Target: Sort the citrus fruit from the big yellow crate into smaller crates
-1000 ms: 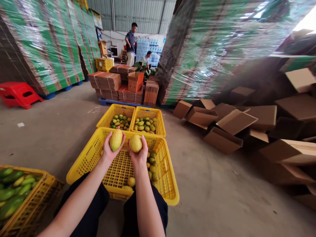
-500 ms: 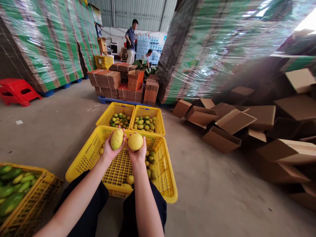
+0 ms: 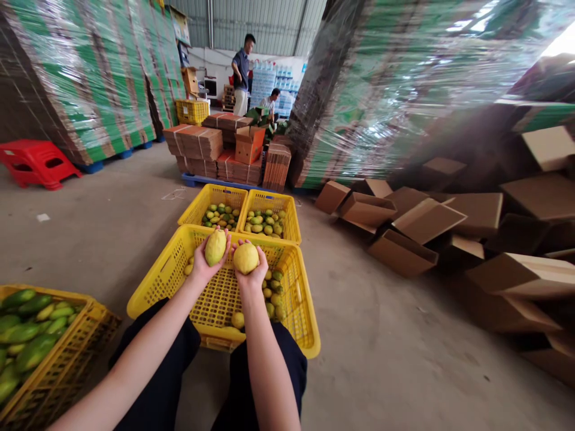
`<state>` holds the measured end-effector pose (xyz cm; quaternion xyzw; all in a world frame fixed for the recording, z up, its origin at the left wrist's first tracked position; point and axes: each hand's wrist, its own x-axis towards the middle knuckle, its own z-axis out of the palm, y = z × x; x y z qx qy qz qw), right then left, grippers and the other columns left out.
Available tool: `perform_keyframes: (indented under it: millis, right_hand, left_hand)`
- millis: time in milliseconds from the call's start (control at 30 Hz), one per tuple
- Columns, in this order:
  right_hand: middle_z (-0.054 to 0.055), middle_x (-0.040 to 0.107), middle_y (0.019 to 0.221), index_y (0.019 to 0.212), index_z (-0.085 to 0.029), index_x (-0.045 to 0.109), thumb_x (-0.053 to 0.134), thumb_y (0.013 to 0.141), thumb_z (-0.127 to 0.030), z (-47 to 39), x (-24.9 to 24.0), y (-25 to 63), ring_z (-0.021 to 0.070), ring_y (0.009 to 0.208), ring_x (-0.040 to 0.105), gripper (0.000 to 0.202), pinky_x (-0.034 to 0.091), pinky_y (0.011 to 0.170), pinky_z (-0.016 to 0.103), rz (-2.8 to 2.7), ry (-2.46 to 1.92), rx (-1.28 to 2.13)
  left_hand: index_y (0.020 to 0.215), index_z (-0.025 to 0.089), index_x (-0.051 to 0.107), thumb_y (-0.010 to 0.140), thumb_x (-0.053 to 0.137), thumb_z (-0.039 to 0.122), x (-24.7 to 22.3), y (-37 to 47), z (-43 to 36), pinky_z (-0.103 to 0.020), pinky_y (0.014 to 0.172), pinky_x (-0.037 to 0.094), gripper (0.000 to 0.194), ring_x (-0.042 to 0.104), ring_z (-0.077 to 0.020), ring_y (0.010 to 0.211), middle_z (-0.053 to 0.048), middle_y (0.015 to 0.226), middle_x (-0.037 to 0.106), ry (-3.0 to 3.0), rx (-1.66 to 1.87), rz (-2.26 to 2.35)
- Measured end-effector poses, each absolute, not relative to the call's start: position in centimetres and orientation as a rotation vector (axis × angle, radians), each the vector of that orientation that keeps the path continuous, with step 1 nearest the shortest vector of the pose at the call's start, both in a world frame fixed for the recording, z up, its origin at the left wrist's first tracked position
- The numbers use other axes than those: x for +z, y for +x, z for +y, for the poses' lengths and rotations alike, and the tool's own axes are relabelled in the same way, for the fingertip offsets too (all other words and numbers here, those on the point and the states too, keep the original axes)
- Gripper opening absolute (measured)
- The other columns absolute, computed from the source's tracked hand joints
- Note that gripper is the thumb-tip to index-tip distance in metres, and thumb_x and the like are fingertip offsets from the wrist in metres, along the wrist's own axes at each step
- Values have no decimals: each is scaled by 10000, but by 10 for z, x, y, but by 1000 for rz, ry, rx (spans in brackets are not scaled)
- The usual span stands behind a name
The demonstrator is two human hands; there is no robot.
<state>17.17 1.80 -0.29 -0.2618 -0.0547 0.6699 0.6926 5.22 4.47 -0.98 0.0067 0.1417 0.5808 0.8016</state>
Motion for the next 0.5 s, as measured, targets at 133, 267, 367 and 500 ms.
perform_keyframes:
  millis: [133,267,367,500]
  right_hand:
    - [60,770,814,877,-183,663,620,705,-309,16,-11,180,220,744,740,217,627,684,364,-110,-587,1514]
    - [45,762,755,852,-194,654,591,709,-303,15,-23,193,213,719,737,191,624,670,358,-94,-617,1503]
    - [53,755,738,838,-204,647,532,742,-295,13,-32,200,216,736,742,175,622,680,368,-13,-632,1475]
    - [36,725,678,822,-214,606,469,761,-319,8,-42,206,212,696,736,184,619,654,369,91,-736,1447]
  left_hand:
    - [1338,240,609,978,427,194,-17,44,46,-313,776,636,406,740,-207,973,-89,1077,754,-13,1266,300]
    - [1243,240,664,958,472,205,-26,32,47,-300,747,636,346,738,-212,967,-87,1072,746,-27,1308,386]
    - [1176,218,675,929,529,212,-38,24,47,-295,715,632,288,732,-220,952,-97,1059,733,-31,1311,573]
    - [1155,183,609,920,511,207,-67,17,36,-305,684,629,256,714,-204,864,-86,979,695,-111,1251,869]
